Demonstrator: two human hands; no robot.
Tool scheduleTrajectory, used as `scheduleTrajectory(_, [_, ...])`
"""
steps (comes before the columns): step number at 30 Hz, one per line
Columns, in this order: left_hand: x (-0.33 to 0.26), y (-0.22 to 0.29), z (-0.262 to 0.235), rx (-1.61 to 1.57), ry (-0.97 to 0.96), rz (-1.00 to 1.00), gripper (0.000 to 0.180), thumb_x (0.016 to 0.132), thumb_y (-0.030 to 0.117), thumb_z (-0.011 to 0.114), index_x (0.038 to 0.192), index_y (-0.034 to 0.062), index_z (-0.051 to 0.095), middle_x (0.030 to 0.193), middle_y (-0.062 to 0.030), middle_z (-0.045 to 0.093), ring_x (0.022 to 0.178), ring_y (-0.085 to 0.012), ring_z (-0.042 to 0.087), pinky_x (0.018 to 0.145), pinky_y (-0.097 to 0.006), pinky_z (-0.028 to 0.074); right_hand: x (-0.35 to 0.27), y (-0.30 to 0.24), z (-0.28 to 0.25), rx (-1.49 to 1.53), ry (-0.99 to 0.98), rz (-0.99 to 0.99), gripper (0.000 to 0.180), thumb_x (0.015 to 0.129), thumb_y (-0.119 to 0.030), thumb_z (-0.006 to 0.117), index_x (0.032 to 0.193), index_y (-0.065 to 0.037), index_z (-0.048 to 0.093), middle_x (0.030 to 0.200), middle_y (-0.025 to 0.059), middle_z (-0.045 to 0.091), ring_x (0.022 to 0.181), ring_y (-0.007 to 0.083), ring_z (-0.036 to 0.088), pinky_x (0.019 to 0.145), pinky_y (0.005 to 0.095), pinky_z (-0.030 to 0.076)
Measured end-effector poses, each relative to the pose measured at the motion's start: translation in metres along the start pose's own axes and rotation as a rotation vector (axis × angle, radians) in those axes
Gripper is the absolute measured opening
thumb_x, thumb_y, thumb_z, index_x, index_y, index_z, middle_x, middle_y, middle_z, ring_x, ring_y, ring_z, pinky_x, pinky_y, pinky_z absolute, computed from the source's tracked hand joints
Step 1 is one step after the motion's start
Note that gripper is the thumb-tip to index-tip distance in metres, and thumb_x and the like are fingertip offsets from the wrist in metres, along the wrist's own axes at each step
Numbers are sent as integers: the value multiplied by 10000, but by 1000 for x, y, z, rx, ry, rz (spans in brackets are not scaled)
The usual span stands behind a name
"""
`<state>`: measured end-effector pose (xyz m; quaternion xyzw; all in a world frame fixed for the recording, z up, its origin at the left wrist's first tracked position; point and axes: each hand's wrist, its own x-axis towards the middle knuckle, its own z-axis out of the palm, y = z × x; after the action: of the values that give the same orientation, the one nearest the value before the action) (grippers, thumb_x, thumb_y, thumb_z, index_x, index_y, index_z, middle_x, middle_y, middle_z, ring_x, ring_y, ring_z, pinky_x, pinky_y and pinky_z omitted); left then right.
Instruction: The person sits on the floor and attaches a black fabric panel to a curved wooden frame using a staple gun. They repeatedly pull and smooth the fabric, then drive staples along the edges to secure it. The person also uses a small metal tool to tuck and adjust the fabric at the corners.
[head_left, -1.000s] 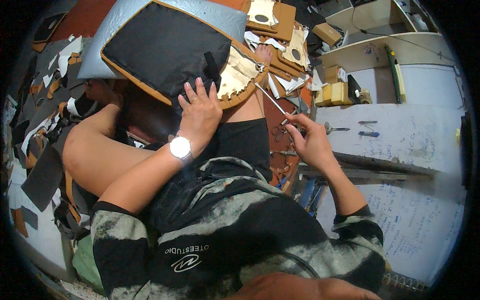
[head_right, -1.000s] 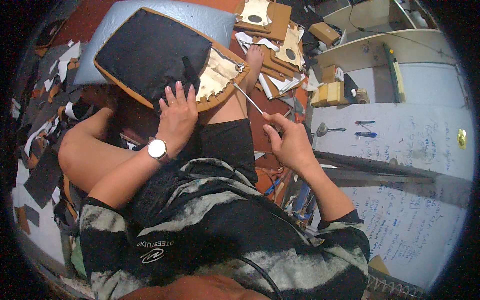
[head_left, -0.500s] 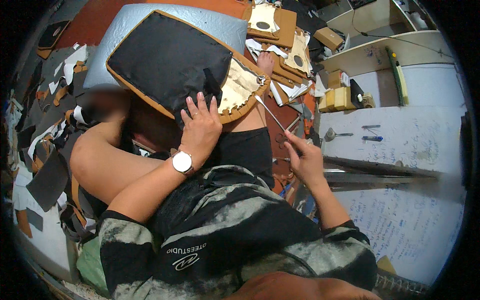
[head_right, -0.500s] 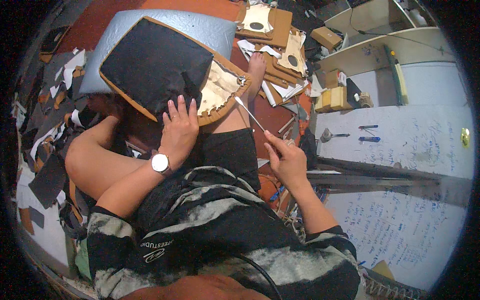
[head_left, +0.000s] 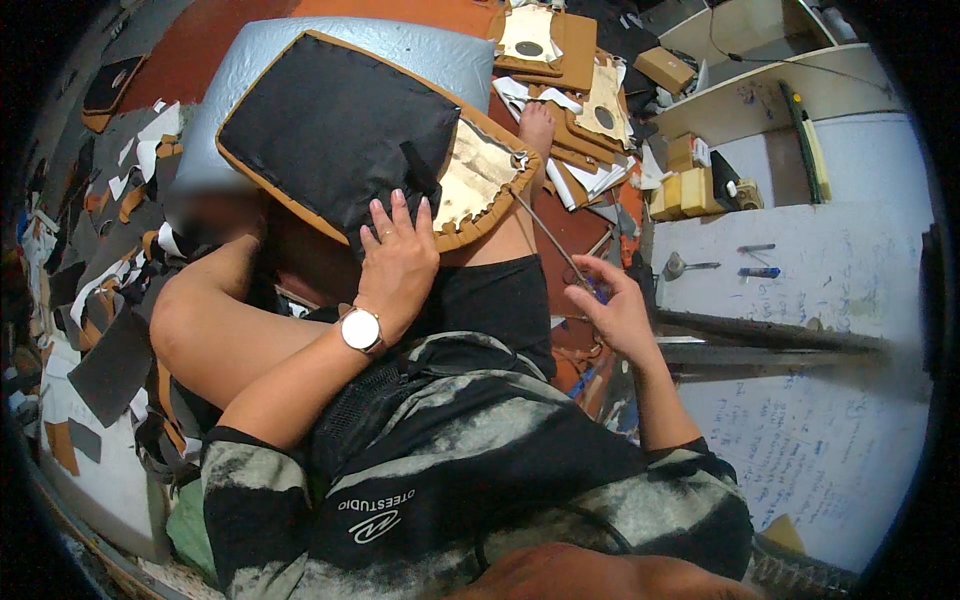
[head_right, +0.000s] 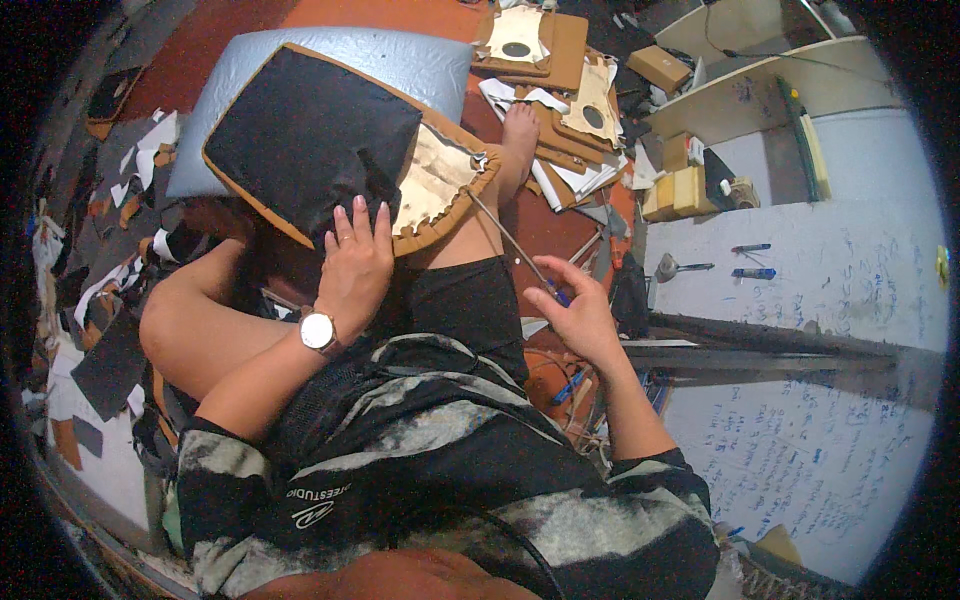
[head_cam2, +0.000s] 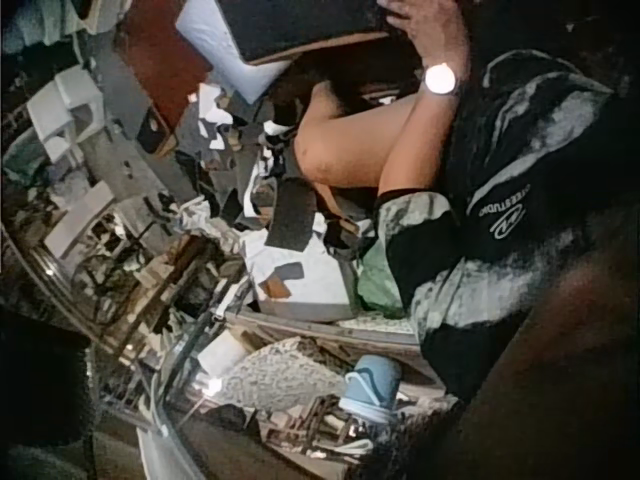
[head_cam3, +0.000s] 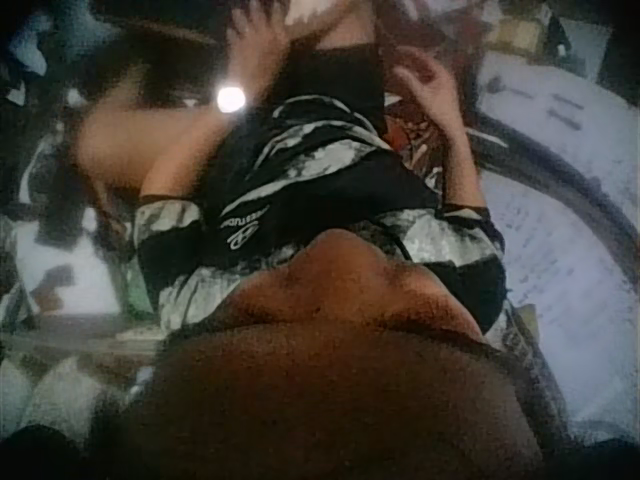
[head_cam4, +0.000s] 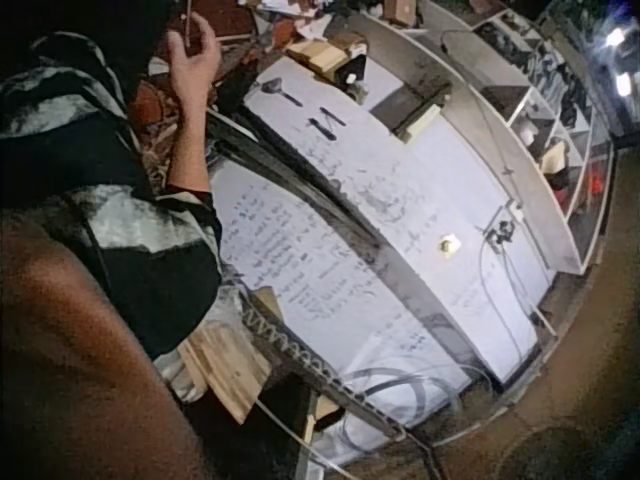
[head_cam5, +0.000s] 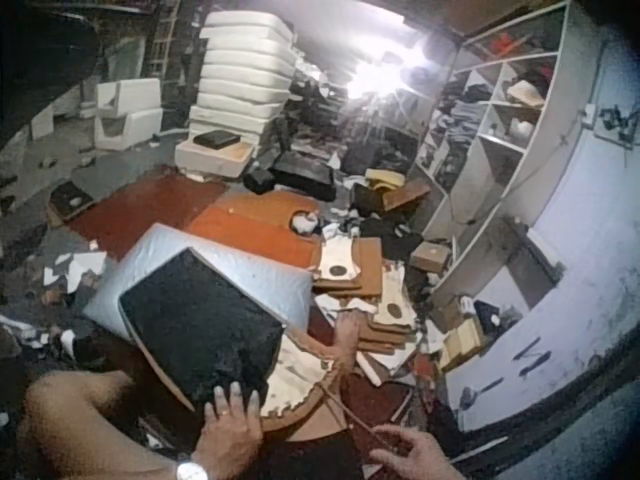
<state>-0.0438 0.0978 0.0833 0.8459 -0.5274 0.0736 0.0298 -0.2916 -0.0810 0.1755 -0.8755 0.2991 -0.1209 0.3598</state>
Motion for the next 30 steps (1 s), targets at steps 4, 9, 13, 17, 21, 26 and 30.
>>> scheduleTrajectory(4, [0, -2, -6, -28, -21, 15, 527, 1017, 83, 529, 1533, -21, 517, 1548, -349, 519, 1366, -536, 580, 1043, -560, 565, -5, 12, -15, -437, 231, -125, 395, 835, -175, 901, 1185, -74, 748, 976, 98, 706, 887, 291, 673, 799, 420, 533])
scheduleTrajectory(9, [-2, -20, -24, -68, -85, 76, 543, 1015, 81, 533, 1551, 0, 502, 1550, -348, 516, 1371, -539, 575, 1054, -549, 563, 5, -3, -33, -858, 262, -333, 247, 971, -284, 760, 1187, -168, 787, 823, 58, 700, 729, 282, 659, 662, 411, 480])
scheduleTrajectory(13, [-3, -20, -21, -70, -73, 77, 548, 1006, 71, 544, 1550, 8, 511, 1547, -350, 518, 1364, -541, 580, 1049, -549, 566, 11, -6, -38, -691, 72, -160, 229, 1009, -298, 722, 1206, -204, 787, 756, 85, 713, 646, 307, 679, 598, 418, 496])
scheduleTrajectory(17, [-3, -16, -14, -71, -28, 79, 526, 1009, 64, 547, 1531, 4, 536, 1535, -350, 529, 1353, -547, 586, 1045, -558, 566, 17, 3, -45, -505, 6, -76, 208, 1037, -278, 692, 1189, -178, 792, 750, 123, 731, 672, 327, 720, 620, 417, 536])
scheduleTrajectory(21, [-3, -17, -15, -76, -31, 69, 527, 1009, 64, 543, 1533, 4, 534, 1538, -342, 531, 1359, -545, 580, 1046, -557, 561, 24, 9, -47, -327, -68, 19, 208, 1054, -231, 668, 1179, -124, 794, 808, 137, 767, 712, 315, 753, 653, 387, 556])
scheduleTrajectory(26, [-2, -16, -12, -76, -10, 67, 508, 1011, 68, 550, 1516, 3, 557, 1522, -340, 550, 1344, -542, 596, 1042, -563, 565, 26, 29, -44, -150, -92, 40, 249, 1086, -238, 644, 1197, -64, 783, 851, 101, 772, 741, 167, 720, 686, 335, 546])
scheduleTrajectory(30, [-2, -17, -10, -72, -34, 64, 540, 1005, 74, 544, 1541, 16, 521, 1546, -328, 531, 1366, -520, 583, 1050, -525, 562, 20, 58, -33, 262, -176, 321, 334, 1122, -312, 607, 1232, -40, 767, 827, -4, 691, 733, 78, 604, 656, 279, 495])
